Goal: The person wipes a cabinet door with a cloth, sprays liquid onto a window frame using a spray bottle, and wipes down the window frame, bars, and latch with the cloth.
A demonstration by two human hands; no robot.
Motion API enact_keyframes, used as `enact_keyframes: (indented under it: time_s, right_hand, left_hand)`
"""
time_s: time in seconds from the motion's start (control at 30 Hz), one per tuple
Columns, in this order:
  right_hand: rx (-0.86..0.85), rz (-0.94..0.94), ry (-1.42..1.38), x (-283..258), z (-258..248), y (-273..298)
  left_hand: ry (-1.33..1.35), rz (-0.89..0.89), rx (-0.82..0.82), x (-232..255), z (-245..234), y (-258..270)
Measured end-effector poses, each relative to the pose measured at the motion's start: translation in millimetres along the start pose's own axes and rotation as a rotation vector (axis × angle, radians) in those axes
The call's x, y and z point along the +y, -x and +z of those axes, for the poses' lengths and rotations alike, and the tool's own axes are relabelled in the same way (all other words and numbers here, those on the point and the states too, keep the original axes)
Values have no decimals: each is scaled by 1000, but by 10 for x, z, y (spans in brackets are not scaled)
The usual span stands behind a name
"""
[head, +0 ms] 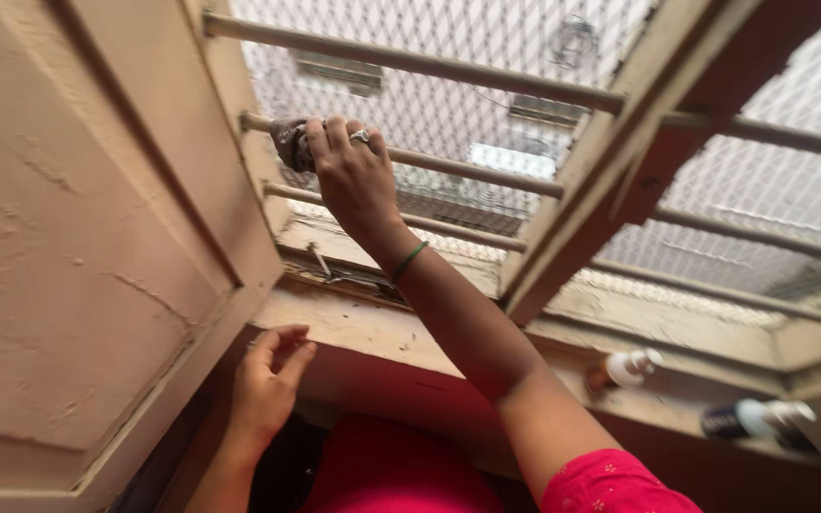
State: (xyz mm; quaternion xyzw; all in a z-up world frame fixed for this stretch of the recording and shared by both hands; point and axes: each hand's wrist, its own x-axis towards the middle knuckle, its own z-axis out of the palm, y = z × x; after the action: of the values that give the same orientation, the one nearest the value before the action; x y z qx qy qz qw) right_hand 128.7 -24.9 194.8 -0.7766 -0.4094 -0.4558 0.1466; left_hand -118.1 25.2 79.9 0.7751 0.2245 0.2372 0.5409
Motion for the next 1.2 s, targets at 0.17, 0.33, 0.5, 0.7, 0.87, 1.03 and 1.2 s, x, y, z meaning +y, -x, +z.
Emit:
enact_keyframes:
  time_s: [0.17,0.33,0.5,0.7,0.87,1.03,1.2]
  right_hand:
    - [121,-77,201,734,-581,633]
    - [70,-174,280,1039,-1436,1173]
    - [151,-153,669,1184,-1906,1150]
    - [-329,-212,858,1179,-1560,1561]
    - [-504,-415,788,886,-1223,2048]
    - [-373,-575,944,1342,-1696,1499]
    - [-289,-487,1099,1316,-1956,1283]
  left_hand:
    - [17,145,-71,320,94,-335]
    - [-95,942,60,908,612,-966]
    - [-254,1347,182,1655,1260,-1711]
    - [-650,1139,87,1616,1496,-1910]
    - [-624,1213,186,1559,1504,-1962]
    - [-623,1185,175,1585,1519,-1943]
    - [-567,1215,204,1565,1493,-1916]
